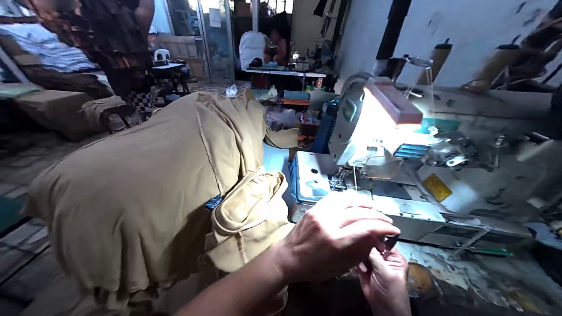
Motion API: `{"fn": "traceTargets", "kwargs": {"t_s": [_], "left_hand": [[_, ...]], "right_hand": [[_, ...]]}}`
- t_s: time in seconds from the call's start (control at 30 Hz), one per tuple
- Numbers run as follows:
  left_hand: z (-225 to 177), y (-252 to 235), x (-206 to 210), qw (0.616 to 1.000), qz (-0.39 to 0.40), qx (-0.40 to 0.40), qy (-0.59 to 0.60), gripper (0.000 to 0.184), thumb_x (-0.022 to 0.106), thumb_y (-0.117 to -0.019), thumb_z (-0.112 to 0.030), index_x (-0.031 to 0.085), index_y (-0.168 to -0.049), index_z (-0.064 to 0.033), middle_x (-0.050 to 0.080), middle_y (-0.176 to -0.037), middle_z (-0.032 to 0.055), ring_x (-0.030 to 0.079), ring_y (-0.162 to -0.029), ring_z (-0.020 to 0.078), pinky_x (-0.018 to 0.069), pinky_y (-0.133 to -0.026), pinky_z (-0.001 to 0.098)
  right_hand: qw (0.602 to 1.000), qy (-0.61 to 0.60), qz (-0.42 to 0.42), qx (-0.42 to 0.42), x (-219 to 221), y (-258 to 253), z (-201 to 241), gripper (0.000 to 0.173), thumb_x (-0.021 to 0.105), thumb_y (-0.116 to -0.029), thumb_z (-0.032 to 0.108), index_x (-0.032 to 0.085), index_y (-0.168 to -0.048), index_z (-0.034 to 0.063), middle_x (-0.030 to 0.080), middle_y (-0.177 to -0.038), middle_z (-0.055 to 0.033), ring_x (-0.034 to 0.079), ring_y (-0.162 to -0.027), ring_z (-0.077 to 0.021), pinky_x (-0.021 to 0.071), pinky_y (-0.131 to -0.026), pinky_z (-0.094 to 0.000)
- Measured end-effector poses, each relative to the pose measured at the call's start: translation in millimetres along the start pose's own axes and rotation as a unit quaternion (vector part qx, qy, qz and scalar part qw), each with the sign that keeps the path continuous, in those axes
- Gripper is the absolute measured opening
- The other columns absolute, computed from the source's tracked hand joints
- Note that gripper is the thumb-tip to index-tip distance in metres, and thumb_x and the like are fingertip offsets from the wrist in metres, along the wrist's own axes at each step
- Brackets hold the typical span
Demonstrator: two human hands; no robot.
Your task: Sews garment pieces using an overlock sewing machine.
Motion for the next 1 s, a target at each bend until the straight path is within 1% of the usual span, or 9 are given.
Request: {"fn": "traceTargets", "kwargs": {"t_s": [0.1,0.2,0.23,0.33,0.47,0.57,0.73,0.87,1.0], "left_hand": [[25,-24,13,0.988,0.132,0.08,-0.033,0.021,0.056,-0.1011,-0.008,0.076,-0.097,-0.0028,0.077,-0.103,0.0102,0.068,-0.115,0.0286,0.0459,-0.109,0.0442],[35,-32,19,0.976,0.187,0.109,-0.006,0.019,0.06,-0.0977,-0.008,0.074,-0.085,-0.0051,0.068,-0.078,0.0071,0.068,-0.088,0.0237,0.0451,-0.105,0.0443],[32,-34,18,0.976,0.189,0.112,0.014,0.018,0.062,-0.0967,-0.008,0.073,-0.083,-0.0042,0.065,-0.074,0.0077,0.066,-0.081,0.0235,0.0464,-0.099,0.0415],[21,-36,14,0.975,0.19,0.102,0.05,0.014,0.067,-0.0932,-0.008,0.073,-0.082,-0.0027,0.062,-0.07,0.0092,0.062,-0.071,0.0235,0.0478,-0.069,0.0377],[16,-28,11,0.977,0.191,0.078,0.054,0.014,0.067,-0.0933,-0.007,0.071,-0.081,-0.0019,0.06,-0.069,0.0095,0.061,-0.066,0.0225,0.0463,-0.061,0.0353],[16,-17,9,0.983,0.175,0.043,0.021,0.015,0.064,-0.0933,-0.007,0.069,-0.081,-0.0013,0.06,-0.068,0.0097,0.061,-0.066,0.0229,0.0477,-0.061,0.0356],[27,20,5,0.987,0.156,-0.032,-0.027,0.013,0.065,-0.094,-0.008,0.069,-0.087,0.0007,0.066,-0.075,0.0122,0.067,-0.072,0.0234,0.0549,-0.066,0.0358],[36,49,3,0.986,0.141,-0.077,-0.035,0.015,0.062,-0.0952,-0.01,0.069,-0.088,0.0006,0.065,-0.076,0.0119,0.066,-0.072,0.0228,0.054,-0.066,0.035],[38,57,1,0.987,0.125,-0.093,-0.051,0.015,0.062,-0.0942,-0.01,0.069,-0.085,-0.0007,0.063,-0.073,0.0099,0.064,-0.068,0.0215,0.0524,-0.065,0.0339]], "right_hand": [[0.999,-0.013,0.022,-0.026,-17,2,5,0.02,0.061,-0.0982,0.004,0.077,-0.1,0.0172,0.075,-0.08,0.005,0.056,-0.051,0.0038,0.0461,-0.046,-0.0115],[0.997,0.018,0.031,-0.065,-29,2,13,0.025,0.059,-0.1001,0.006,0.078,-0.102,0.0226,0.075,-0.083,0.0089,0.058,-0.056,0.0054,0.0472,-0.051,-0.0104],[0.996,0.032,0.04,-0.079,-33,3,15,0.026,0.06,-0.1005,0.009,0.079,-0.104,0.0256,0.075,-0.085,0.0108,0.059,-0.059,0.0061,0.0476,-0.053,-0.0098],[0.991,0.052,0.064,-0.103,-37,9,22,0.024,0.064,-0.0994,0.015,0.078,-0.108,0.0316,0.077,-0.091,0.0137,0.065,-0.068,0.0069,0.0518,-0.06,-0.0092],[0.988,0.067,0.072,-0.116,-37,11,21,0.024,0.067,-0.098,0.015,0.078,-0.109,0.0329,0.077,-0.093,0.0157,0.065,-0.071,0.0077,0.0521,-0.062,-0.0087],[0.986,0.083,0.066,-0.128,-38,9,15,0.021,0.065,-0.0992,0.016,0.077,-0.109,0.03,0.076,-0.094,0.0161,0.062,-0.066,0.0086,0.0491,-0.057,-0.0081],[0.988,0.102,-0.006,-0.112,-48,6,16,0.031,0.054,-0.0989,-0.003,0.075,-0.103,0.0204,0.075,-0.087,0.0157,0.058,-0.056,0.008,0.0476,-0.051,-0.0088],[0.989,0.096,-0.052,-0.103,-60,1,20,0.032,0.049,-0.0987,-0.006,0.073,-0.103,0.0153,0.074,-0.082,0.0133,0.058,-0.052,0.0056,0.0474,-0.047,-0.0105],[0.992,0.065,-0.094,-0.052,-65,-4,29,0.032,0.042,-0.1029,-0.003,0.069,-0.103,0.0138,0.069,-0.072,0.0118,0.052,-0.046,0.0033,0.0429,-0.042,-0.0117]]}}
Point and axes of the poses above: each hand's wrist, its own y-axis away from the middle knuckle, its own x-axis out of the palm, z = x × y, the point moved 2 cm from there along -y, towards the middle knuckle
